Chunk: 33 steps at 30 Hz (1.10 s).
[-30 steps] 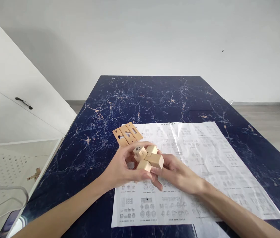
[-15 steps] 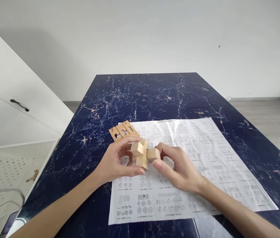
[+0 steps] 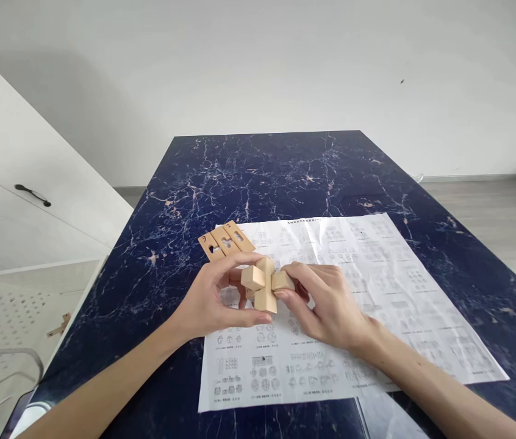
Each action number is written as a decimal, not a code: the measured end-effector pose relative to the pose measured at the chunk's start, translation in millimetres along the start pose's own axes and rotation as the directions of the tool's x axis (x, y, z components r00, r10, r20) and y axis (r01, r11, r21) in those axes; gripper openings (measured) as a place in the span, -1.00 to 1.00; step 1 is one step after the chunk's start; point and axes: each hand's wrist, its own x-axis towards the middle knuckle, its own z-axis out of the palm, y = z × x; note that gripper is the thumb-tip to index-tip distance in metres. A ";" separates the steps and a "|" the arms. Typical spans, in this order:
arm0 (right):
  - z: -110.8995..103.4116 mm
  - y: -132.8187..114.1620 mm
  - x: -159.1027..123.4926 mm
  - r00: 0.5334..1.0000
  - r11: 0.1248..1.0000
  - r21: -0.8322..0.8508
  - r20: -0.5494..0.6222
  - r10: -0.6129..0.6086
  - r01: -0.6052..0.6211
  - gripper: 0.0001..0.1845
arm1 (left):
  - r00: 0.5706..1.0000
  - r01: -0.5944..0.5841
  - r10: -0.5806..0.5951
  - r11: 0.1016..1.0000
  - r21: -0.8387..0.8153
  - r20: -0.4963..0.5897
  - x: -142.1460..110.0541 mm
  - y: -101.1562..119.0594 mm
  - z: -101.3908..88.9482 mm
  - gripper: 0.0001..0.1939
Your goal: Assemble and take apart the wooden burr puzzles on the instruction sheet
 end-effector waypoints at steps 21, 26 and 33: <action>-2.7 10.8 -1.3 0.985 0.997 0.034 0.160 0.062 -0.068 -0.79 | 0.984 0.165 -0.172 0.978 -0.129 -0.042 1.5 -6.5 0.7 -0.32; 1.9 8.8 -2.6 0.983 0.996 0.021 0.167 0.077 -0.082 -0.79 | 0.979 0.201 -0.204 0.968 -0.150 -0.007 2.4 -8.1 0.1 -0.28; 7.1 3.1 -2.0 0.972 0.979 0.135 0.197 0.128 -0.156 -0.74 | 0.986 0.118 -0.110 0.991 0.058 -0.129 -1.0 1.3 2.6 -0.34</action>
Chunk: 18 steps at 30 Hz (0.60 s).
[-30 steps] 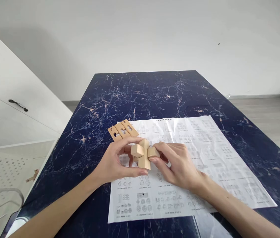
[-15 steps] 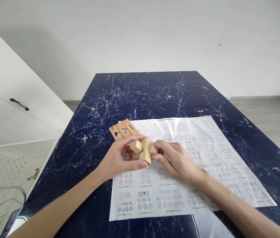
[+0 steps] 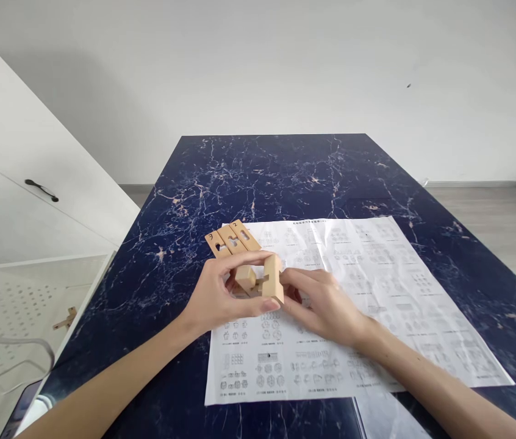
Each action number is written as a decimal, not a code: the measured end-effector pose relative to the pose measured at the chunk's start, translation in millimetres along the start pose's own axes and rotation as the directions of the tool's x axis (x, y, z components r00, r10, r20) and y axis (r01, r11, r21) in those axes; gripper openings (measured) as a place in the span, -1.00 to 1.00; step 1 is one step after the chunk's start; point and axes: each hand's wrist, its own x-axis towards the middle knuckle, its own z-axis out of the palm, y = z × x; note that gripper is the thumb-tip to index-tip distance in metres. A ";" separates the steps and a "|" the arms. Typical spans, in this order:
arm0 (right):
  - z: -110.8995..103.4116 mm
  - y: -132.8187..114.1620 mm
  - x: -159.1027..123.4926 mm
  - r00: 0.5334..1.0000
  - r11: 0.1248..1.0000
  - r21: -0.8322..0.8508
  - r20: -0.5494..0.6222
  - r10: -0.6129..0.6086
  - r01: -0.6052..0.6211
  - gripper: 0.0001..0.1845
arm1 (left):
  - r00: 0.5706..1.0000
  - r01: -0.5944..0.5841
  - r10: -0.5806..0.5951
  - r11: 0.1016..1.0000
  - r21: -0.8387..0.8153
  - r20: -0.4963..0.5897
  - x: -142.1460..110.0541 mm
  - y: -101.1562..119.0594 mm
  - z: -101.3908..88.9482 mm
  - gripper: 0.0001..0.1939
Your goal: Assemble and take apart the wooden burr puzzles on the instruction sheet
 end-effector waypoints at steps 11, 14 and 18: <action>0.3 -2.6 4.8 0.968 0.967 0.060 -0.022 0.250 -0.249 -0.68 | 0.836 0.113 0.145 0.899 0.424 -0.529 16.1 -7.8 -22.9 -0.52; -2.8 -0.7 6.7 0.933 0.930 0.139 -0.071 0.353 -0.342 -0.67 | 0.846 0.147 0.206 0.797 0.586 -0.492 19.9 -16.4 -22.8 -0.50; -4.9 3.5 6.9 0.897 0.878 0.257 -0.078 0.435 -0.404 -0.59 | 0.887 0.134 0.225 0.712 0.690 -0.404 18.3 -19.9 -19.2 -0.45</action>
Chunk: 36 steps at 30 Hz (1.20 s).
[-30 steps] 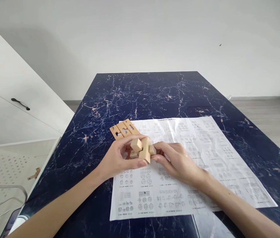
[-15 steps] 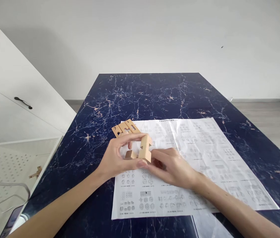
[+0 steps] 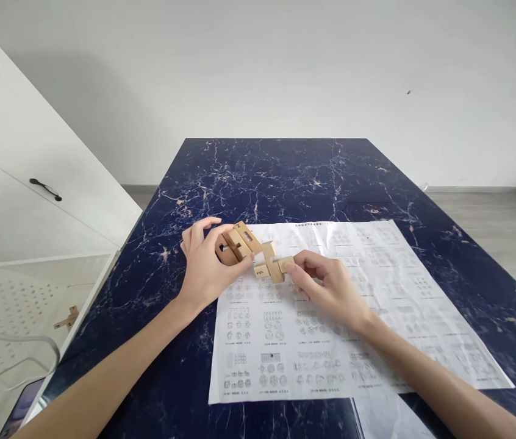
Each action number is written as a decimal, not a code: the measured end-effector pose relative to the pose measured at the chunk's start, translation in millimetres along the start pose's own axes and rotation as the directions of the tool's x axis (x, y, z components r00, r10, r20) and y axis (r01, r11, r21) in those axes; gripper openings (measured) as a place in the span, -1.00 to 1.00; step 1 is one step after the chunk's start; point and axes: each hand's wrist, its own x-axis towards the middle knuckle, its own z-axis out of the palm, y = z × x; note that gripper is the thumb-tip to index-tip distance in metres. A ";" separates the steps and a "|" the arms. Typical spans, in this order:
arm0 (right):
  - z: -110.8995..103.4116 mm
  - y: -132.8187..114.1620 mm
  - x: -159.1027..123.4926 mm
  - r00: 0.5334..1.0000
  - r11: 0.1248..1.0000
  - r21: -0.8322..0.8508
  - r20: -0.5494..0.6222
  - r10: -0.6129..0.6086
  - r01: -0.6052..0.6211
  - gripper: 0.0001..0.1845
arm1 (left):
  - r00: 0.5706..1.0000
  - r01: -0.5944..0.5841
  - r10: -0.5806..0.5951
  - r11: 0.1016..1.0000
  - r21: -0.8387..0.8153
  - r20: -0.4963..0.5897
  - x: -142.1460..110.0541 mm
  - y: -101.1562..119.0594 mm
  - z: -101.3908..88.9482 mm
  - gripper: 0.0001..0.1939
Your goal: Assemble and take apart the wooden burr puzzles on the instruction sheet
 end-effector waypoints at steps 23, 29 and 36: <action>0.7 -4.1 -4.6 0.973 0.997 -0.033 0.220 -0.066 0.075 -0.56 | 0.884 -0.163 0.372 0.814 -0.557 0.285 -8.3 24.0 -15.6 -0.75; 0.4 -6.9 -0.7 0.962 0.962 0.189 0.227 0.152 -0.197 -0.48 | 0.725 -0.621 0.685 0.696 -0.360 0.072 -16.7 21.2 -12.4 -0.74; -2.1 -11.3 3.2 0.932 0.767 0.533 0.259 0.254 -0.357 -0.45 | 0.594 -0.787 0.802 0.595 -0.163 0.062 -18.9 21.3 -16.4 -0.64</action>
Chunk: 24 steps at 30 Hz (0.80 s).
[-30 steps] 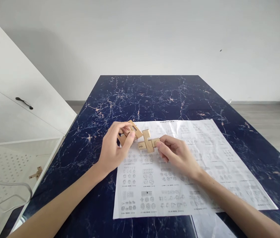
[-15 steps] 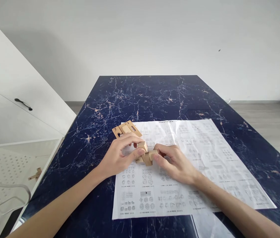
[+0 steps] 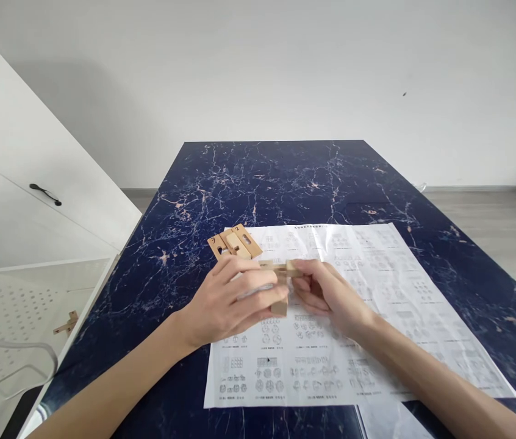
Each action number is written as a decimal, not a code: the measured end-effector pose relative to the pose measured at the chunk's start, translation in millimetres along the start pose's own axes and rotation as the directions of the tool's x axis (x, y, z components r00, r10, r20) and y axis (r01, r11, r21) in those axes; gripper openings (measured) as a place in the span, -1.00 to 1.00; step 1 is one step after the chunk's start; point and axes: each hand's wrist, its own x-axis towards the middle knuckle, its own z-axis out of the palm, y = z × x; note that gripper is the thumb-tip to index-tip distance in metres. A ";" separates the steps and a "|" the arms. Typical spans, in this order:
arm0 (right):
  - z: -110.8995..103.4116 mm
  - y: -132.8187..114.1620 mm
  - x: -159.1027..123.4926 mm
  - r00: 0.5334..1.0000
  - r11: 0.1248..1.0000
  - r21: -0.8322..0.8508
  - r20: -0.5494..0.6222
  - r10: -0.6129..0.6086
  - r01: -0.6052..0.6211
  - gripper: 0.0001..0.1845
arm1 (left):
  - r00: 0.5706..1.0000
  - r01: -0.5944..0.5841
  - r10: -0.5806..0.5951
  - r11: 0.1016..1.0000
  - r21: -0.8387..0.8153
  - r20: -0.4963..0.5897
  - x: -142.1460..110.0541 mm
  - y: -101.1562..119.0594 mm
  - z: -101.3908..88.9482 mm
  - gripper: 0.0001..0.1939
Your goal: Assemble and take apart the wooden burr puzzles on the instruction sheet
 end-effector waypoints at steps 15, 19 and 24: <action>-3.2 4.3 3.3 0.991 0.948 -0.311 -0.082 -0.104 0.073 -0.50 | 0.773 0.609 -0.566 0.788 0.086 -0.288 -3.9 -34.7 3.8 -0.75; -2.8 8.2 3.4 0.992 0.910 -0.409 -0.075 -0.105 0.065 -0.53 | 0.673 0.738 -0.692 0.652 0.174 -0.262 -14.3 -53.5 7.4 -0.68; -0.8 10.4 5.7 0.991 0.898 -0.439 -0.103 -0.089 0.036 -0.54 | 0.655 0.753 -0.720 0.595 0.280 -0.232 -22.3 -57.7 13.7 -0.76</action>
